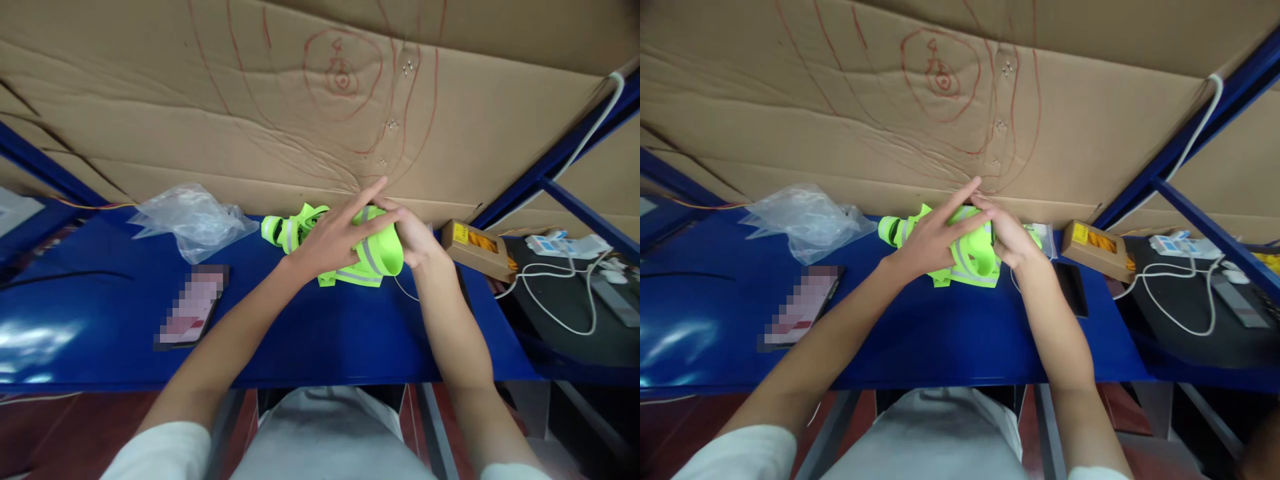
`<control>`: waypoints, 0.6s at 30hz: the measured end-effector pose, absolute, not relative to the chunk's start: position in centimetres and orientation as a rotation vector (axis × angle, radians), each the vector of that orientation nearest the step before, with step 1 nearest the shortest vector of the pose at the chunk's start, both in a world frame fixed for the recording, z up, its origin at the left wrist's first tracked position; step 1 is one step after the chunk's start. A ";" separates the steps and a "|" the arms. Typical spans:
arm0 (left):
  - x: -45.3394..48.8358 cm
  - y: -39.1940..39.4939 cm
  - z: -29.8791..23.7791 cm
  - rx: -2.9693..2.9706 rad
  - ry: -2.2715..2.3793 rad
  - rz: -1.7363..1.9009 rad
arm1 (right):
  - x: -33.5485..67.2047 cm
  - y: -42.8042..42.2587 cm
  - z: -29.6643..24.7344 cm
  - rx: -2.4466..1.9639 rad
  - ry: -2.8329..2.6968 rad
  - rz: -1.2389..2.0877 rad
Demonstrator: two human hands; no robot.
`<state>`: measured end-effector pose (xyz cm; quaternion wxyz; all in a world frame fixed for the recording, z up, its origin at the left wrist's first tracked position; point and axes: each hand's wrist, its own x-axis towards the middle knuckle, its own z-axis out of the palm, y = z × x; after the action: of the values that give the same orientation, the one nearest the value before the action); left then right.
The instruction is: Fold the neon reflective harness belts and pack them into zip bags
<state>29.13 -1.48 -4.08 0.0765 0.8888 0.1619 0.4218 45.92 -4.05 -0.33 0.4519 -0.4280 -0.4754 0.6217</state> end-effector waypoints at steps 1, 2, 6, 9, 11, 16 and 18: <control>29.1 -1.4 -4.1 2.689 0.408 1.318 | 46.0 -4.1 -0.3 -1.035 -1.144 1.584; 29.1 -1.4 -4.0 2.695 0.317 1.368 | 46.2 -4.1 -0.2 -1.007 -1.122 1.613; 29.4 -1.9 -3.1 2.346 0.144 1.529 | 46.9 -4.4 0.0 -0.855 -1.174 1.614; 30.0 -2.9 -2.3 1.791 0.350 1.671 | 47.2 -5.0 0.1 -0.842 -1.400 1.599; 30.4 -3.4 -1.9 1.469 0.491 1.631 | 47.0 -5.3 0.1 -0.959 -1.559 1.428; 31.0 -4.3 -1.2 1.124 0.571 1.449 | 45.2 -5.4 -0.7 -1.050 -1.695 0.636; 31.2 -4.6 -1.0 1.050 0.545 1.416 | 44.1 -5.4 -1.2 -0.988 -1.588 0.559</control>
<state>31.18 -4.58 -0.99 0.6036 0.4537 0.2353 0.6119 44.07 -5.37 -1.19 0.5602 -0.4191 -0.6739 0.2374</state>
